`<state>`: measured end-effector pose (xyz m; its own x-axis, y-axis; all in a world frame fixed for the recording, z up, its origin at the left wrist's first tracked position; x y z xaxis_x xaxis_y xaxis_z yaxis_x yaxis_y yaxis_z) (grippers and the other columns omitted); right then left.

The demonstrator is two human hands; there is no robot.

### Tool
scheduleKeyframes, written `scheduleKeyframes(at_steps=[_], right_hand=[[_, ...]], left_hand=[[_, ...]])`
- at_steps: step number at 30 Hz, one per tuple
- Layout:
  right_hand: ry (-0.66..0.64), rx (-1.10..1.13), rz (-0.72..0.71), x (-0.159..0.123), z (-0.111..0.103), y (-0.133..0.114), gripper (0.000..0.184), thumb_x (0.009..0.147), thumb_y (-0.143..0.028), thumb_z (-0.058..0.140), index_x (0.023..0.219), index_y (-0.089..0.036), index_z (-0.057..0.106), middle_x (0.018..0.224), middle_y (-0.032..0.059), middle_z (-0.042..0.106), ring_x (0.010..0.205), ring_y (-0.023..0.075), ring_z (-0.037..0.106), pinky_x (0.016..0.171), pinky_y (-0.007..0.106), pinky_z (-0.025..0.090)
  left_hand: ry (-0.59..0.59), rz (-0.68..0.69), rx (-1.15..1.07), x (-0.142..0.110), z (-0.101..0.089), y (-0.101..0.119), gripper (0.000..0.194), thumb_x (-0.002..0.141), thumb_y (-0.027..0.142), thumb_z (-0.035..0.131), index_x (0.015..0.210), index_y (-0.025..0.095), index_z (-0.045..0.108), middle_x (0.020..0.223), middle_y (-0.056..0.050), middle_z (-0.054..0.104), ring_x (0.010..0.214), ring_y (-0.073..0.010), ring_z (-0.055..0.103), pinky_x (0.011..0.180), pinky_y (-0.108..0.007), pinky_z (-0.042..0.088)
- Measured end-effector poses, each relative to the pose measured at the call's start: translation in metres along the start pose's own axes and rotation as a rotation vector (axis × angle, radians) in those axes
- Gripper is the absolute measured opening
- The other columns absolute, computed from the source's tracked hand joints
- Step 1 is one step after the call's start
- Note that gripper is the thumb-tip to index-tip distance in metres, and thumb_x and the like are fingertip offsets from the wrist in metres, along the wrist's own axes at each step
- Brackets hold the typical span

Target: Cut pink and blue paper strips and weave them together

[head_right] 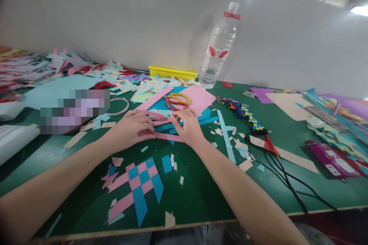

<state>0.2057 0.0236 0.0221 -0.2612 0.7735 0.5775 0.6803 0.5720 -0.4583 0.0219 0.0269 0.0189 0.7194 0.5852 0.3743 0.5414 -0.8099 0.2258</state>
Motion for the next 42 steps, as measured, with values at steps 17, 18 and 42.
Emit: scheduleKeyframes(at_steps=[17,18,42], right_hand=[[0.080,0.404,0.155,-0.002,-0.012,-0.001,0.038,0.095,-0.045,0.038,0.086,-0.023,0.068,0.091,0.0044,0.069,0.085,0.0191,0.064,0.085,0.035,0.049],[0.057,0.409,0.153,-0.002,-0.010,-0.002,0.034,0.094,-0.044,0.041,0.086,-0.023,0.068,0.091,0.0043,0.070,0.087,0.0193,0.064,0.085,0.035,0.049],[-0.042,0.246,-0.099,-0.005,0.000,-0.022,0.015,0.084,-0.039,0.063,0.091,-0.025,0.066,0.089,0.0034,0.069,0.085,0.0195,0.064,0.081,0.036,0.050]], left_hand=[[0.121,-0.051,0.078,0.002,-0.015,0.010,0.026,0.096,0.030,0.041,0.099,0.020,0.065,0.107,-0.006,0.070,0.100,-0.0222,0.063,0.086,-0.037,0.041],[0.131,-0.048,0.080,0.002,-0.015,0.011,0.026,0.097,0.030,0.041,0.100,0.021,0.064,0.107,-0.006,0.070,0.099,-0.0218,0.064,0.086,-0.037,0.040],[0.170,-0.073,-0.174,0.000,-0.011,0.019,0.027,0.094,0.035,0.046,0.106,0.022,0.067,0.106,-0.004,0.071,0.101,-0.0217,0.062,0.089,-0.035,0.044]])
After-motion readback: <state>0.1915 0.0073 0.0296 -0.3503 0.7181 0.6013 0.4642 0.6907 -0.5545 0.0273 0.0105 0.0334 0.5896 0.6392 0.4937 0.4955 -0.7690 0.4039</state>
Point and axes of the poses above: each hand's wrist, its own x-axis towards the middle knuckle, its own z-axis out of the palm, y = z × x, the point moved 5 cm from there along x, towards the middle knuckle
